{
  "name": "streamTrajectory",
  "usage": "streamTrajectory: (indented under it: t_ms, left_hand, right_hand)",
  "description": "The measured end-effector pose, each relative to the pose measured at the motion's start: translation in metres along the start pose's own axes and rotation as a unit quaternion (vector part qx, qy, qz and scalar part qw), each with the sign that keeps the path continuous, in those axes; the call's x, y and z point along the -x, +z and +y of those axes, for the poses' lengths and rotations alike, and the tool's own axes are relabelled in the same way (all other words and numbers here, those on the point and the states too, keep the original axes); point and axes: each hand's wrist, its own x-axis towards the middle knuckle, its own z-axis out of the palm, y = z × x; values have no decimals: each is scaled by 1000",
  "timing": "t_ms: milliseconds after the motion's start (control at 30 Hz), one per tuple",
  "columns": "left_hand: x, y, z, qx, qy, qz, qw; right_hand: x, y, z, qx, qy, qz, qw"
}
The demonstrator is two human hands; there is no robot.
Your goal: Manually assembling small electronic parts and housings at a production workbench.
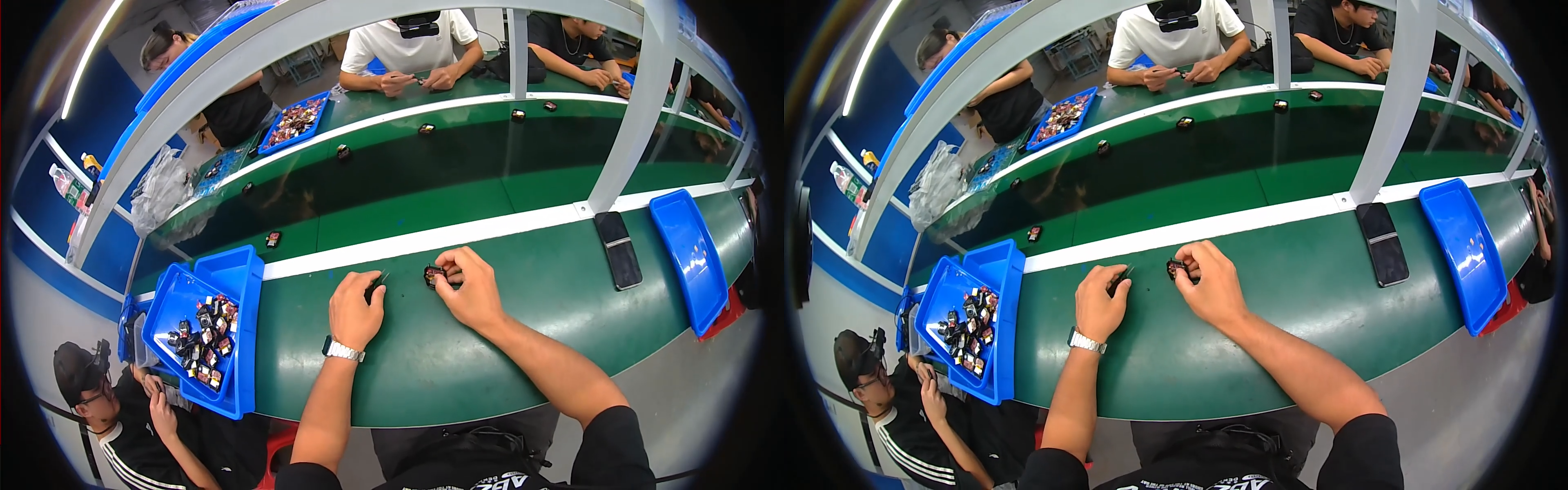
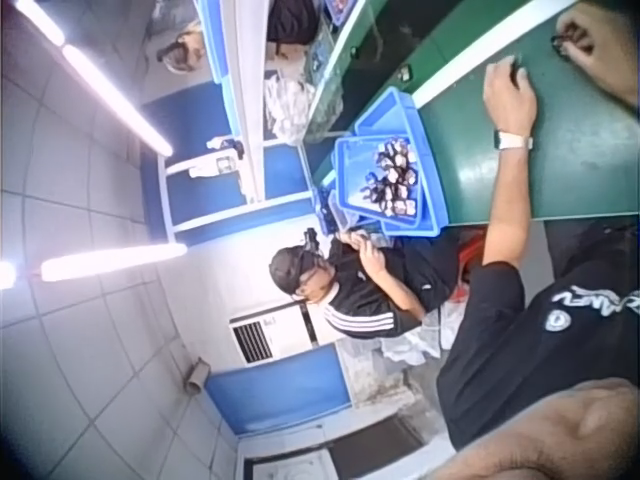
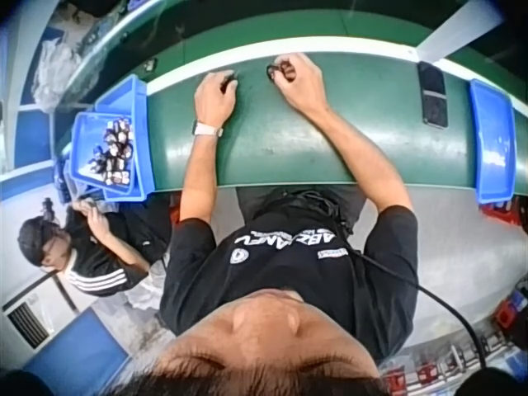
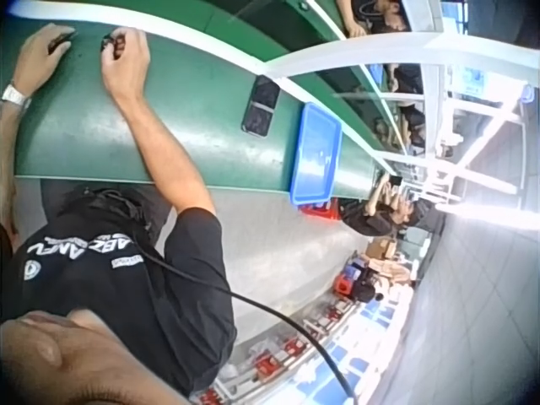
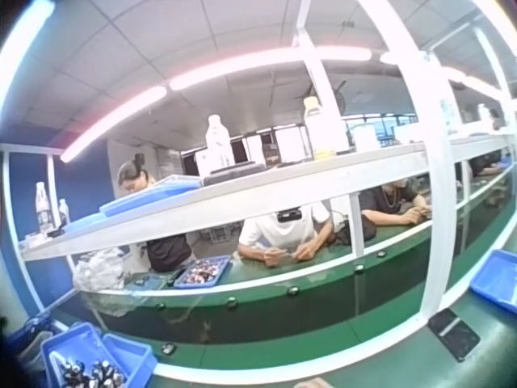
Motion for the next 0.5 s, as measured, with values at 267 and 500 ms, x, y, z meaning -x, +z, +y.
streamTrajectory:
  t_ms: [267, 500]
  left_hand:
    - [5, 10, 11, -16, 145, 46, 988]
    - [13, 23, 33, 10, 224, 27, 974]
  right_hand:
    - [0, -3, 0, 2, 36, -28, 999]
    - [1, -1, -4, -18, 31, -36, 999]
